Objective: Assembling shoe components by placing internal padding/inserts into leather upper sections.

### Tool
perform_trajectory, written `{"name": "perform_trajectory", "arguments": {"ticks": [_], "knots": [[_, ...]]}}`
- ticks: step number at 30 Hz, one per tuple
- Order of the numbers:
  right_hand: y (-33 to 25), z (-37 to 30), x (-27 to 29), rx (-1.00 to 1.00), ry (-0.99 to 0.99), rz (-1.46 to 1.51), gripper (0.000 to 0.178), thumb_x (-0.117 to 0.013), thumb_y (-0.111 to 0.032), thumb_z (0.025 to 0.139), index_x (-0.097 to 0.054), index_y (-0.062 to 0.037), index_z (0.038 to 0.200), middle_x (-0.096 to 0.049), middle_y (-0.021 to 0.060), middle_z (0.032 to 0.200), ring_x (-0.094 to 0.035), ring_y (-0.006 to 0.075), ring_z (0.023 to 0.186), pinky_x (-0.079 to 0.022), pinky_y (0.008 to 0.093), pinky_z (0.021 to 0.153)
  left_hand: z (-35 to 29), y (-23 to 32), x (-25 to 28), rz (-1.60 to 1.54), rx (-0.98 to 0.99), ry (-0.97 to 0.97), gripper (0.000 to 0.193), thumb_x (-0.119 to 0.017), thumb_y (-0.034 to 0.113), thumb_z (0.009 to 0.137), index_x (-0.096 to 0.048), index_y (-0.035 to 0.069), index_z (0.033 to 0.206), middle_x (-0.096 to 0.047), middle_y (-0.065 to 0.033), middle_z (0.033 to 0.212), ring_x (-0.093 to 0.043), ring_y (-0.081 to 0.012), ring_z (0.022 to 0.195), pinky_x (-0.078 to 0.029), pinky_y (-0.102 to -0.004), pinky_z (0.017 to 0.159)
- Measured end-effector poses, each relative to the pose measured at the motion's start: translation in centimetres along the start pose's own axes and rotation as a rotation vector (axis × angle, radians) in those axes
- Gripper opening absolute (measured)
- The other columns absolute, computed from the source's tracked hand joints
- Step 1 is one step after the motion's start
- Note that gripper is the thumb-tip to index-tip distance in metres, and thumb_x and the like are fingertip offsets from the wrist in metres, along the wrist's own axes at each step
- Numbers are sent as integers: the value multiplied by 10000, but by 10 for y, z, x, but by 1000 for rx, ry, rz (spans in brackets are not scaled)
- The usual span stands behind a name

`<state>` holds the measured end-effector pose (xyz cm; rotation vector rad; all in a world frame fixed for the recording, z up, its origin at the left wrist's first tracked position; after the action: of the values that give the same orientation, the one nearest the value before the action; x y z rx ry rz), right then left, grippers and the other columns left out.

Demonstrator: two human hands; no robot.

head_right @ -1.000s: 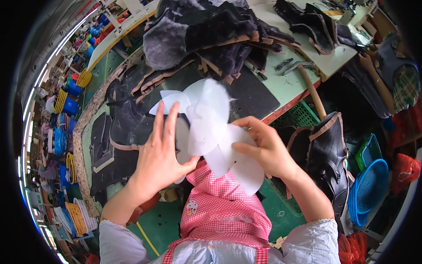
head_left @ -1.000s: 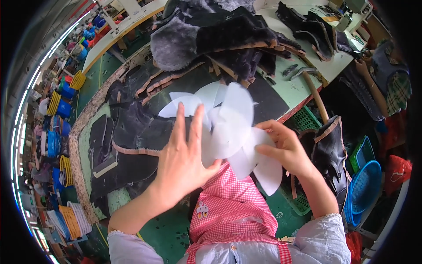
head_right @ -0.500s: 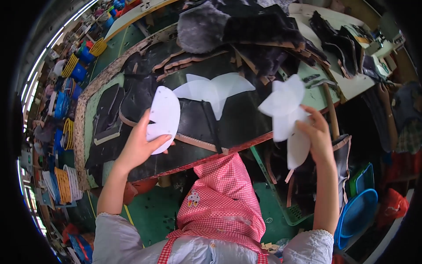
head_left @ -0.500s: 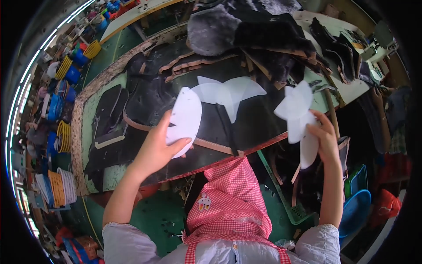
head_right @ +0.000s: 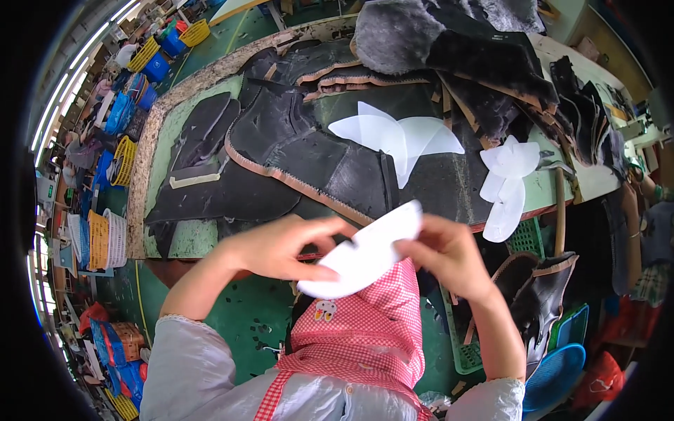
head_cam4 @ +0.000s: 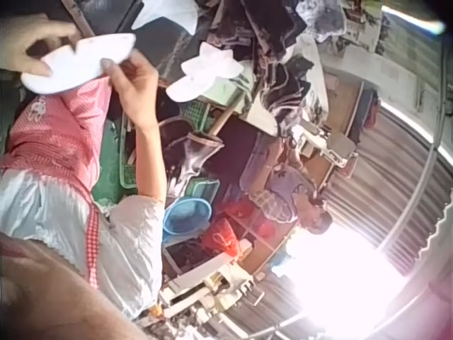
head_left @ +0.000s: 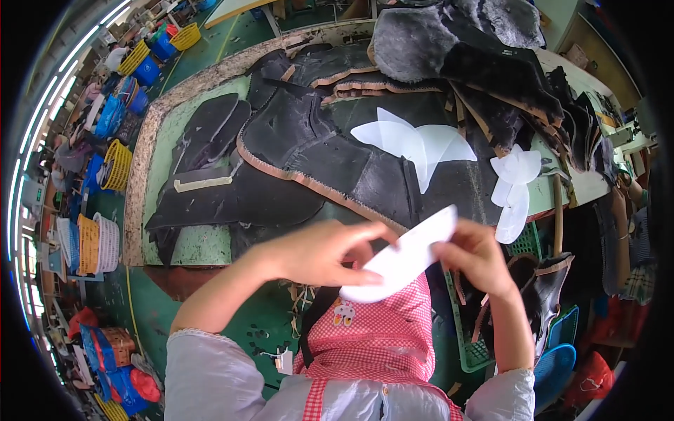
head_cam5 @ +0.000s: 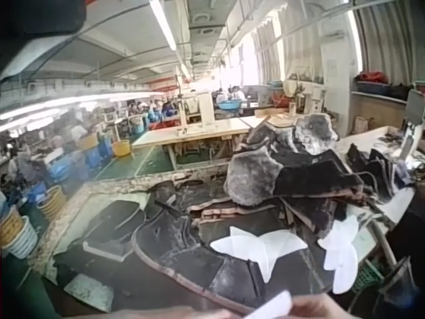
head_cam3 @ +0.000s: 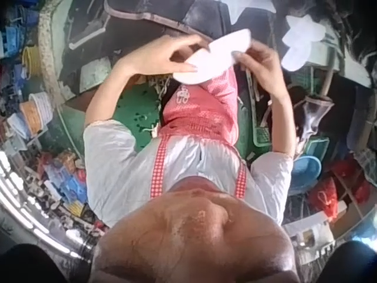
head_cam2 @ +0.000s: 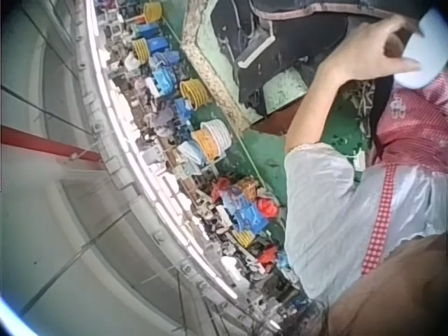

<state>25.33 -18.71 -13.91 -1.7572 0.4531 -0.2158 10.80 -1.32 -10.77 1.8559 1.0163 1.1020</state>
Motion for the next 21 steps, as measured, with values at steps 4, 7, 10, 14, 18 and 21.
{"name": "perform_trajectory", "arguments": {"ticks": [4, 7, 10, 14, 18, 21], "knots": [[10, -7, 67, 164, 290, 248, 383, -491, -95, 912, -543, 42, 1267, -646, 135, 1199, -638, 208, 1079, -505, 326, 944, -23, -33, 56, 495, -325, 341, 527, -572, 17, 691, -622, 140, 1201, -579, -58, 1359, -362, -302, 1425, -191, -505, 1210], [24, 3, 85, 148, 166, 565, 373, -485, -101, 937, -509, 49, 1278, -615, 131, 1228, -612, 229, 1123, -468, 324, 1001, -8, -72, 67, 742, -225, 518, 541, -584, -4, 747, -623, 195, 1249, -545, -34, 1418, -372, -282, 1419, -218, -507, 1200], [36, 13, 87, 117, 378, 534, 308, -513, -151, 998, -528, 24, 1251, -623, 102, 1185, -617, 205, 1064, -486, 327, 946, -6, -84, 91, 496, -322, 753, 315, -608, 18, 838, -743, 168, 1079, -735, -27, 1084, -614, -270, 1199, -378, -443, 1102], [37, -2, 111, 54, 495, 572, 311, -552, -300, 999, -546, -57, 1193, -636, 84, 1028, -624, 179, 908, -510, 345, 795, -7, -51, 84, 721, -437, 683, 432, -622, -51, 792, -723, 170, 1149, -678, -53, 1241, -521, -292, 1314, -321, -481, 1143], [22, 14, 96, 59, 357, 602, 195, -506, -308, 1030, -535, -117, 1002, -476, -8, 733, -479, 96, 613, -385, 239, 518, 10, -72, 70, 869, -334, 586, 585, -615, -2, 795, -624, 273, 1312, -581, -52, 1387, -464, -244, 1365, -242, -516, 1185], [16, 17, 84, 27, 397, 505, 192, -510, -307, 1028, -522, -120, 985, -442, -19, 681, -430, 87, 553, -316, 229, 472, -1, -57, 92, 519, -425, 882, 387, -633, 62, 838, -709, 206, 1189, -702, -8, 1188, -651, -233, 1134, -489, -409, 992]]}}
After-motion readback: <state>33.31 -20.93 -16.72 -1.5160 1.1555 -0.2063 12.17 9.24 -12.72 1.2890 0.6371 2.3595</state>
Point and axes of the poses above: each hand's wrist, its own z-axis towards the middle knuckle, its own x-axis out of the back of the hand, y = z × x, the point moved 5 cm from there along z, towards the middle knuckle
